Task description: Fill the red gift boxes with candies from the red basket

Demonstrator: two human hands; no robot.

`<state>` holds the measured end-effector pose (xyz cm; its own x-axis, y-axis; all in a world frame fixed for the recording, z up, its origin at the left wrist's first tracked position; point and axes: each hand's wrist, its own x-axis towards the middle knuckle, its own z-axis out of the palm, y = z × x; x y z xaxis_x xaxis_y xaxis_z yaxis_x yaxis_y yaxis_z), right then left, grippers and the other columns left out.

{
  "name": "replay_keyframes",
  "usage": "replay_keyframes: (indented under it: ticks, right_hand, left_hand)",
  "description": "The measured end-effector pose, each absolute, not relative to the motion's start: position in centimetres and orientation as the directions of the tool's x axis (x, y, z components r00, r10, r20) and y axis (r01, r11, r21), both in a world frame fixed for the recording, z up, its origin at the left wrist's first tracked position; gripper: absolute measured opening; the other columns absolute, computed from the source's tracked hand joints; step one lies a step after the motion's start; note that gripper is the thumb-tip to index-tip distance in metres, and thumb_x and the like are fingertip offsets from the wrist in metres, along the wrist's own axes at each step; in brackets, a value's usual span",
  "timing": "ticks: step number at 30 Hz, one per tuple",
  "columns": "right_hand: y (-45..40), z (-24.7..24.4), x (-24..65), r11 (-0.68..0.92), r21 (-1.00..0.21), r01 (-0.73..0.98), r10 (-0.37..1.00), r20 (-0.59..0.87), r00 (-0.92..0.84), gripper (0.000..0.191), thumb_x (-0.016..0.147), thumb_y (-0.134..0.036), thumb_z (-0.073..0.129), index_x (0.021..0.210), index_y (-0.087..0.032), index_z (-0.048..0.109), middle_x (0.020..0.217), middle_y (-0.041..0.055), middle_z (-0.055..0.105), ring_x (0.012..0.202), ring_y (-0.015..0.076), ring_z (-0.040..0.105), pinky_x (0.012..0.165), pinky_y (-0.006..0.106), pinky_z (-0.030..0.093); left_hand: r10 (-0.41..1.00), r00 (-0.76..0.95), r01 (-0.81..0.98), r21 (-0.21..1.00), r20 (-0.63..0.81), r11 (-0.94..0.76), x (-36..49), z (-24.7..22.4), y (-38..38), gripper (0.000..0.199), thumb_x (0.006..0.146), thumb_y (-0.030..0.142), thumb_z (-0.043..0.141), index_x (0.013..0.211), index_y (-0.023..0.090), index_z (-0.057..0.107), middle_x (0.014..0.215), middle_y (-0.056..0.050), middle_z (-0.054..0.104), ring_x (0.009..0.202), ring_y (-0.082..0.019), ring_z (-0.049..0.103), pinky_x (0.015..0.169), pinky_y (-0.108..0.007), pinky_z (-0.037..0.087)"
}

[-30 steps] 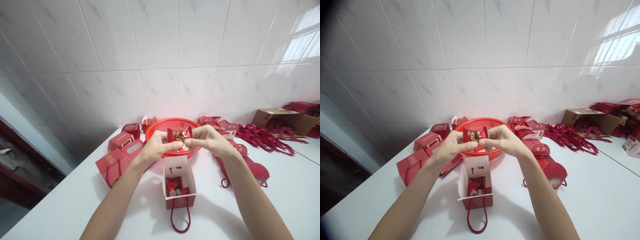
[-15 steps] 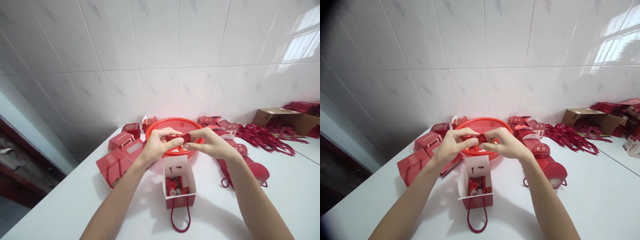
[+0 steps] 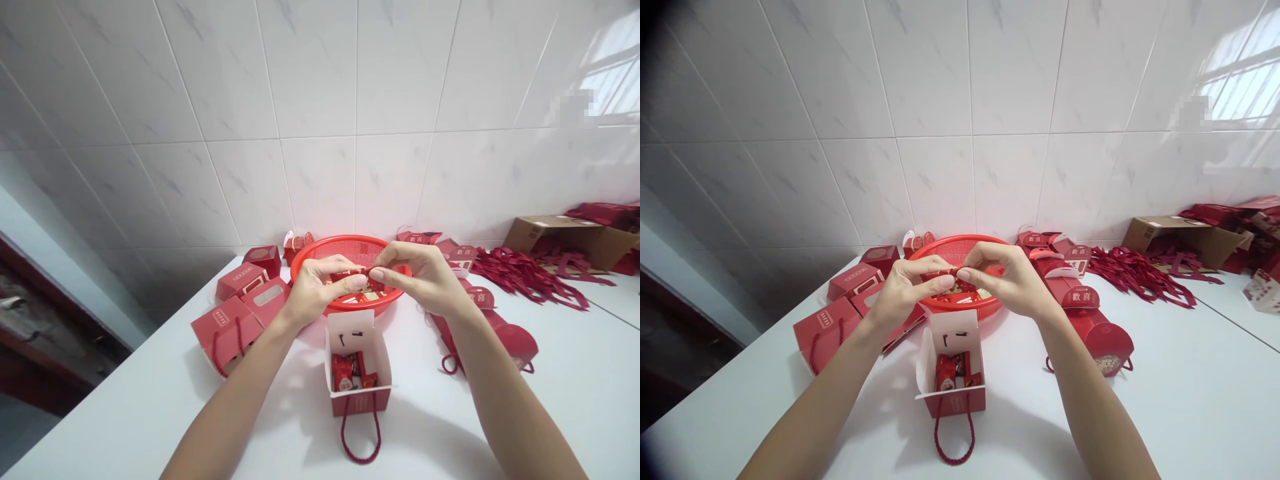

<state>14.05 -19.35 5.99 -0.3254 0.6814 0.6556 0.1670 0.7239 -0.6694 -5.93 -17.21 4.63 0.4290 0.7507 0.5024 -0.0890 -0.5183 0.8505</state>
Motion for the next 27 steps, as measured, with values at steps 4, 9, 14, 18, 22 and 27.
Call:
replay_keyframes:
  ticks: [4,9,14,18,22,27]
  right_hand:
    - [-19.2,5.9,13.9,0.694,-0.718,0.045,0.693,0.65,-0.313,0.027,0.085,-0.04,0.075,0.075,-0.017,0.066,0.07,0.0002,0.067,0.064,0.0122,0.062,0.059,0.024,0.05]
    - [-19.4,6.0,13.7,0.705,-0.707,0.059,0.687,0.66,-0.303,0.024,0.087,-0.036,0.074,0.075,-0.017,0.066,0.072,-0.0001,0.065,0.066,0.0118,0.06,0.061,0.024,0.049]
    - [-19.3,5.9,13.6,0.724,-0.683,0.097,0.675,0.674,-0.299,0.023,0.089,-0.036,0.071,0.077,-0.017,0.066,0.073,0.0004,0.066,0.068,0.0122,0.06,0.062,0.025,0.049]
    - [-19.0,5.8,13.8,0.72,-0.68,0.139,0.682,0.656,-0.324,0.025,0.09,-0.038,0.07,0.078,-0.017,0.067,0.074,0.0011,0.066,0.069,0.0128,0.06,0.063,0.025,0.049]
    - [-18.9,5.8,13.8,0.727,-0.664,0.175,0.678,0.652,-0.34,0.025,0.091,-0.037,0.069,0.077,-0.016,0.066,0.072,0.0006,0.065,0.068,0.0121,0.059,0.063,0.024,0.049]
    - [-18.8,5.8,14.2,0.725,-0.645,0.24,0.687,0.653,-0.319,0.026,0.092,-0.038,0.067,0.077,-0.017,0.065,0.073,0.0011,0.066,0.068,0.0126,0.061,0.064,0.025,0.049]
  left_hand:
    - [0.742,0.412,-0.188,0.846,0.529,-0.499,-5.5,4.4,-17.3,0.008,0.081,0.024,0.076,0.074,0.021,0.08,0.075,-0.001,0.065,0.067,-0.011,0.058,0.063,-0.023,0.048]
    - [0.752,0.386,-0.24,0.845,0.535,-0.478,-5.2,3.8,-17.1,0.008,0.081,0.023,0.075,0.075,0.021,0.081,0.075,-0.001,0.065,0.067,-0.011,0.058,0.065,-0.024,0.05]
    - [0.764,0.324,-0.211,0.83,0.557,-0.516,-5.0,3.6,-17.2,0.007,0.08,0.024,0.076,0.083,0.021,0.082,0.077,-0.002,0.068,0.07,-0.013,0.061,0.069,-0.026,0.052]
    - [0.785,0.32,-0.206,0.848,0.531,-0.489,-5.0,3.6,-17.0,0.009,0.078,0.024,0.078,0.086,0.022,0.081,0.076,-0.001,0.069,0.072,-0.013,0.062,0.07,-0.026,0.053]
    - [0.789,0.369,-0.226,0.871,0.492,-0.437,-5.2,3.5,-16.5,0.006,0.077,0.026,0.078,0.079,0.021,0.08,0.077,-0.001,0.071,0.072,-0.013,0.064,0.072,-0.026,0.053]
    - [0.813,0.44,-0.112,0.921,0.382,-0.373,-5.8,3.6,-15.6,0.031,0.073,0.039,0.081,0.096,0.018,0.078,0.087,-0.006,0.074,0.084,-0.02,0.068,0.076,-0.031,0.054]
